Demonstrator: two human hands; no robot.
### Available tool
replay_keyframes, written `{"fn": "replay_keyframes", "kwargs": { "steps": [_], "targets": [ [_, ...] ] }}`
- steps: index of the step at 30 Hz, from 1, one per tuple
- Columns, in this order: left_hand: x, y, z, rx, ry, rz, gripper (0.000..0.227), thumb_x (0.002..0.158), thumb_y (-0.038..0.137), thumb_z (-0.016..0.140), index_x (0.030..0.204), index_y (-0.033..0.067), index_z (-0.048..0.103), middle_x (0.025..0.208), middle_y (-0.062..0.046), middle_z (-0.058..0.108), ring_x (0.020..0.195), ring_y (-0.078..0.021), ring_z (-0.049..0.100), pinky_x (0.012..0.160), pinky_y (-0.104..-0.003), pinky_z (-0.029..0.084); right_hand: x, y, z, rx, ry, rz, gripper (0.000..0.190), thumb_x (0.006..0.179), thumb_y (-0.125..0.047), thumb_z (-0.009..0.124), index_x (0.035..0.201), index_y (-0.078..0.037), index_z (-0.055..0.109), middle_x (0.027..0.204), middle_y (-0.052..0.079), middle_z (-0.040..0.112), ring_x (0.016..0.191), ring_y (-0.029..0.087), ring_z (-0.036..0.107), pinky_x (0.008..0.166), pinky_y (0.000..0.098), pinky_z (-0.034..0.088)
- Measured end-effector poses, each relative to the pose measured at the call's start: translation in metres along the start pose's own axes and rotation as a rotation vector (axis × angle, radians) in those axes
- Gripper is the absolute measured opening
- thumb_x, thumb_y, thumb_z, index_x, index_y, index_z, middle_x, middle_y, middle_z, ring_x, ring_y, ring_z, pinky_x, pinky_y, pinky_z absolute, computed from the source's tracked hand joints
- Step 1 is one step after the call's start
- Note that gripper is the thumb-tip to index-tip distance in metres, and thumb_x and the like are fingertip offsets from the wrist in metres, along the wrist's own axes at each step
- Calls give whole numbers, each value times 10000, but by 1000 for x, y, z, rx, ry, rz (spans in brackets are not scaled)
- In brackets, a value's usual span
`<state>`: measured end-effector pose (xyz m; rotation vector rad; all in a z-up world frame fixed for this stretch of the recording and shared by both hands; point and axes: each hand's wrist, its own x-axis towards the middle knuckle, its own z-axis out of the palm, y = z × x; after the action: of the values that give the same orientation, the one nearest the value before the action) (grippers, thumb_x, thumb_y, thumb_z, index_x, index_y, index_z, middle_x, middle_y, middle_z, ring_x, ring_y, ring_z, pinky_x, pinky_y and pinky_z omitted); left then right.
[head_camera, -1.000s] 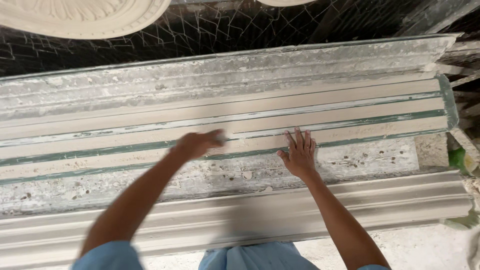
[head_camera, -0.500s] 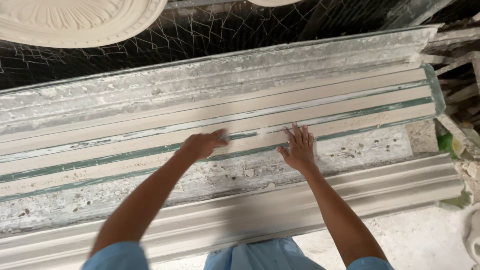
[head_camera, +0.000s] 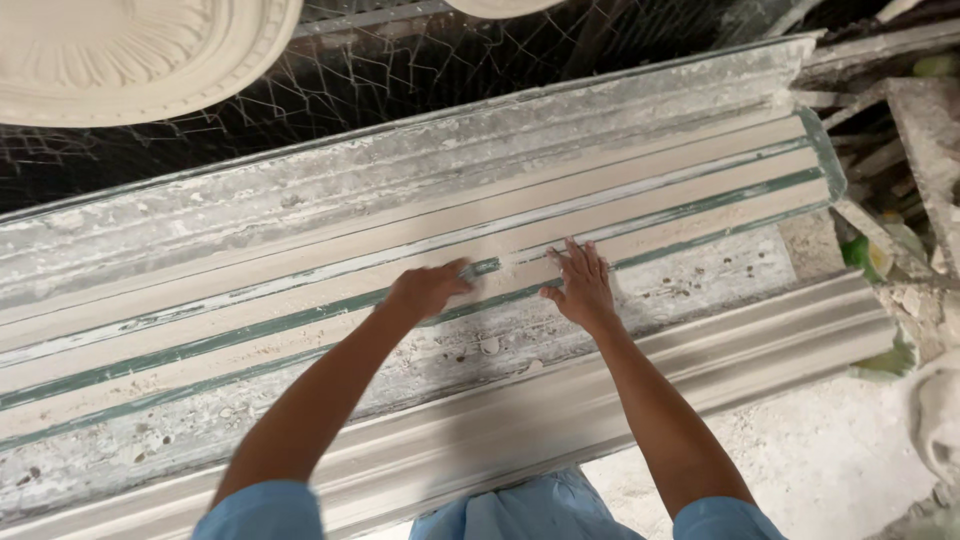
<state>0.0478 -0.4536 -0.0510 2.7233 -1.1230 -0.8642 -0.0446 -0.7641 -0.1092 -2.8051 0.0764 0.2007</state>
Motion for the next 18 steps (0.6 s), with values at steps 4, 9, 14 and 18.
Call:
{"fn": "replay_keyframes", "kwargs": {
  "steps": [4, 9, 14, 18],
  "targets": [
    [71, 60, -3, -9, 168, 54, 455, 983, 102, 554, 1275, 421, 693, 1616, 60, 405, 1085, -261, 712, 894, -414, 606, -1, 0, -2, 14, -26, 29, 821, 852, -564, 713, 1559, -314, 379, 1703, 57, 187, 1572, 360, 97, 1235, 581, 158],
    [40, 41, 3, 1, 144, 53, 492, 958, 96, 554, 1290, 439, 674, 1629, 92, 369, 1174, -251, 669, 919, -409, 594, -1, -3, -8, 43, -45, 54, 832, 834, -546, 737, 1548, -321, 372, 1694, 42, 180, 1572, 344, 87, 1226, 575, 152],
    [-29, -20, 13, 30, -8, -88, 638, 912, -5, 516, 1329, 466, 618, 1664, 143, 259, 1212, -221, 638, 886, -410, 611, 1, -6, -1, 55, 32, 37, 815, 840, -496, 747, 1548, -309, 391, 1700, 49, 205, 1576, 354, 101, 1234, 579, 148],
    [15, 18, 7, 36, 146, -32, 549, 953, 57, 532, 1277, 476, 677, 1639, 120, 355, 1101, -242, 705, 911, -414, 604, 3, -6, -6, 69, 11, 36, 791, 860, -495, 757, 1537, -298, 399, 1688, 59, 218, 1568, 360, 105, 1230, 585, 146]
  ]
}}
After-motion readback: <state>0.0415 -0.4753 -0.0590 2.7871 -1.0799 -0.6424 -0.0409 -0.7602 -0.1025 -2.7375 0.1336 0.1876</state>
